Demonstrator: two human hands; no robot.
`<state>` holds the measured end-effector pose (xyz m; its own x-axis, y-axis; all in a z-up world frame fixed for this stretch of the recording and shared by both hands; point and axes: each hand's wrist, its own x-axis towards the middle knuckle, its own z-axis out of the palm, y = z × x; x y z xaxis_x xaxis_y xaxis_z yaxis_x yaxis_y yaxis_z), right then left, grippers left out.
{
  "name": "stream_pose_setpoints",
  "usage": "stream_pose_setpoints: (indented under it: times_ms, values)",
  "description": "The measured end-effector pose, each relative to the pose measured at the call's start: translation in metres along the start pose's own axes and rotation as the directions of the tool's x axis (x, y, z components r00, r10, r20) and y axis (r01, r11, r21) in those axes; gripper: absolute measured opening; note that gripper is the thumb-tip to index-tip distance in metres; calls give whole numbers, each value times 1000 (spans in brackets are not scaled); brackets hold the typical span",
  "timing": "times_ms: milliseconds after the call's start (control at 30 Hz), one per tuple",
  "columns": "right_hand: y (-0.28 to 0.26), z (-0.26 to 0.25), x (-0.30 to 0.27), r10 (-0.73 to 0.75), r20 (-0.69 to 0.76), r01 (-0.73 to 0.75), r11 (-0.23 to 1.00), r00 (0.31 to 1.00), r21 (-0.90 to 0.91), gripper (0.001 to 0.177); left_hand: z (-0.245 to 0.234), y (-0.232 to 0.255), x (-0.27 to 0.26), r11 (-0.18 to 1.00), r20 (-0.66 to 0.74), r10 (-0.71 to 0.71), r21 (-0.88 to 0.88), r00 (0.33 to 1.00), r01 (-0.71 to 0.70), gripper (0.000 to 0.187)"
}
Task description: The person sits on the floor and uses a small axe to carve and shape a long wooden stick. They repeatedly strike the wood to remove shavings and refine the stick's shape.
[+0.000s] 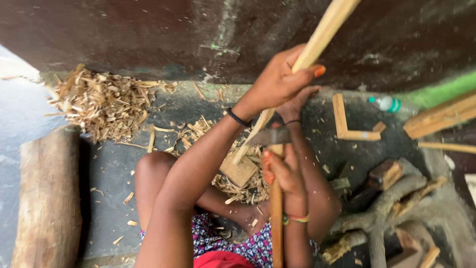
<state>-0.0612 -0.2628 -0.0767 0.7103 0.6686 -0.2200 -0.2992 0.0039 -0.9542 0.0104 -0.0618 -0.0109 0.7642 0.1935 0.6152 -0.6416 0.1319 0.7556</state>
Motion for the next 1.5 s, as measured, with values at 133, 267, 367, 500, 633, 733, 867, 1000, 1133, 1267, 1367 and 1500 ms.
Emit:
stream_pose_setpoints:
  times_ms: [133, 267, 367, 500, 633, 733, 867, 1000, 1133, 1267, 1367, 1500]
  values:
    - [-67, 7, -26, -299, -11, 299, 954, 954, -11, 83, 8, 1, 7, 1000, 15, 2, 20, 1000, -2, 31]
    - [-89, 0, -45, -393, 20, 384, 906, 919, 178, 83, 8, -2, 15, 997, 50, -5, 73, 999, 1, 24]
    - [-64, -17, -37, -264, 70, 244, 946, 962, 214, 73, 8, -6, 17, 997, 55, -55, 61, 997, 52, 26]
    - [8, -20, 7, 95, -36, -90, 987, 995, 134, 25, 6, -19, 22, 947, 1, 105, 304, 994, -100, 25]
    - [8, -14, 19, 88, -18, -87, 994, 996, 65, 35, -4, -10, 19, 992, 8, 87, 91, 996, -87, 24]
    - [-24, -13, 3, -10, 24, 9, 997, 1000, 76, 33, -3, -6, 6, 984, 7, -176, -13, 984, 176, 34]
    - [-92, -1, -37, -330, 6, 328, 938, 944, 112, 75, -11, -13, 12, 993, 47, 101, 62, 994, -104, 27]
    - [-107, -4, -49, -400, 39, 370, 878, 916, 305, 76, -16, -18, 7, 985, 31, -118, -120, 993, 121, 27]
    - [-51, -28, -6, -159, 66, 144, 971, 985, 193, 56, -15, -16, 10, 990, 38, -95, -103, 995, 99, 18]
    - [6, -11, 19, 71, -26, -65, 984, 997, 163, 39, -14, -9, 13, 978, -32, -191, -91, 981, 188, 19]
    - [-4, 1, 19, 72, -35, -64, 979, 997, 191, 42, -18, -9, 17, 971, -10, -193, -147, 981, 190, 19]
    - [-63, -1, -12, -123, 68, 106, 972, 990, 209, 67, -14, -19, 13, 990, 52, -83, -109, 995, 89, 19]
